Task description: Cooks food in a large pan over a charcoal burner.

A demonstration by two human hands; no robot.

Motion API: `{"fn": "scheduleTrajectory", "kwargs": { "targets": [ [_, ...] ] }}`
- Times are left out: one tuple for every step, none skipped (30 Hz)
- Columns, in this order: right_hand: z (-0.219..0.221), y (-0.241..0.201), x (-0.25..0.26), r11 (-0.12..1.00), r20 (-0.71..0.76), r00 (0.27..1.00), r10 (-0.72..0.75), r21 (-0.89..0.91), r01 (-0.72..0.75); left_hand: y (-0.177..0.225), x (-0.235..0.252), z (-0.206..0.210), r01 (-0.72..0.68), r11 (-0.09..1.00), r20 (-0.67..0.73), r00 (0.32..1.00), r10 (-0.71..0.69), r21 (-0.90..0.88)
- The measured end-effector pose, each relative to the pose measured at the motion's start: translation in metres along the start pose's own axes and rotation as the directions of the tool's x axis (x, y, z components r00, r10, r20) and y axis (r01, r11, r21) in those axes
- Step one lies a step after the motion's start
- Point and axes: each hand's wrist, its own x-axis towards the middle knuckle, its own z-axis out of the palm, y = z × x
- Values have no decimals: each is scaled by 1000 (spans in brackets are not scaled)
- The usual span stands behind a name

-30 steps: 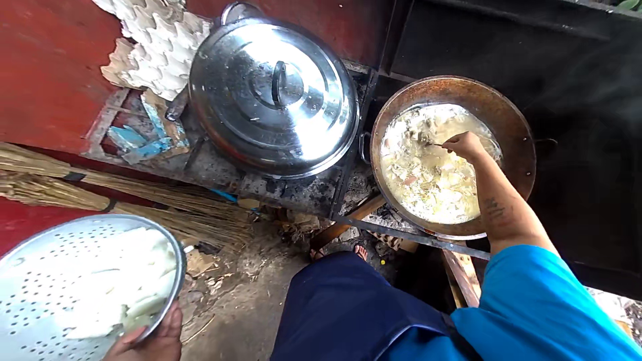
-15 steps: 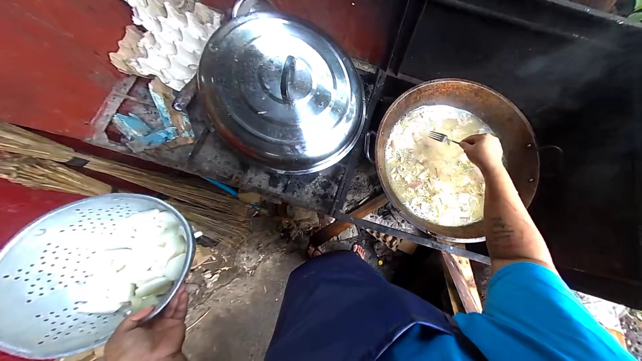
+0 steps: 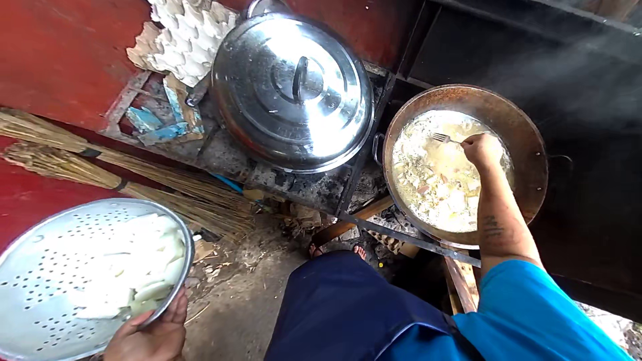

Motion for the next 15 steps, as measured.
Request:
{"fn": "scheduleTrajectory", "kwargs": {
  "targets": [
    [0,2,3,1000,5,1000,19,-13,-19,0,1,-1,1,1000,1,1000,-1,-1],
    [1,2,4,999,20,999,26,-26,-25,-1,2,-1,0,1000,-1,1000,0,-8],
    [3,-1,4,999,43,999,14,-31,-13,-1,3,-1,-1,1000,-3,1000,1,-14],
    [6,-5,3,999,76,997,-7,-31,9,-2,3,-2,-1,1000,-4,1000,1,-17],
    [9,-11,2,999,113,993,-30,-39,34,-2,3,-1,0,1000,-3,1000,-1,-19],
    [14,-16,1,998,142,989,-50,-36,56,-3,3,-1,3,1000,-4,1000,-3,-19],
    [20,-19,0,997,155,985,-74,-22,78,-3,2,0,6,1000,-1,1000,-6,-17],
    [25,-22,-1,995,157,983,-94,-8,97,-4,2,0,9,1000,0,1000,-9,-17],
    [28,-25,-3,994,154,982,-109,14,108,-4,1,1,13,1000,2,1000,-13,-18],
    [29,-27,-6,993,146,982,-118,38,113,-4,0,2,17,1000,3,1000,-17,-17],
    [29,-30,-9,991,130,983,-128,60,121,-4,-1,3,21,1000,5,1000,-21,-17],
    [29,-31,-12,988,106,984,-143,76,136,-3,-2,5,24,1000,8,1000,-24,-19],
    [29,-32,-16,984,87,983,-162,95,154,-3,-3,6,23,999,5,1000,-23,-24],
    [30,-32,-20,976,67,979,-192,121,183,-3,-3,6,20,999,2,1000,-20,-29],
    [33,-29,-23,963,42,972,-231,154,222,-4,-3,7,19,999,-2,1000,-19,-31]
  ]
}}
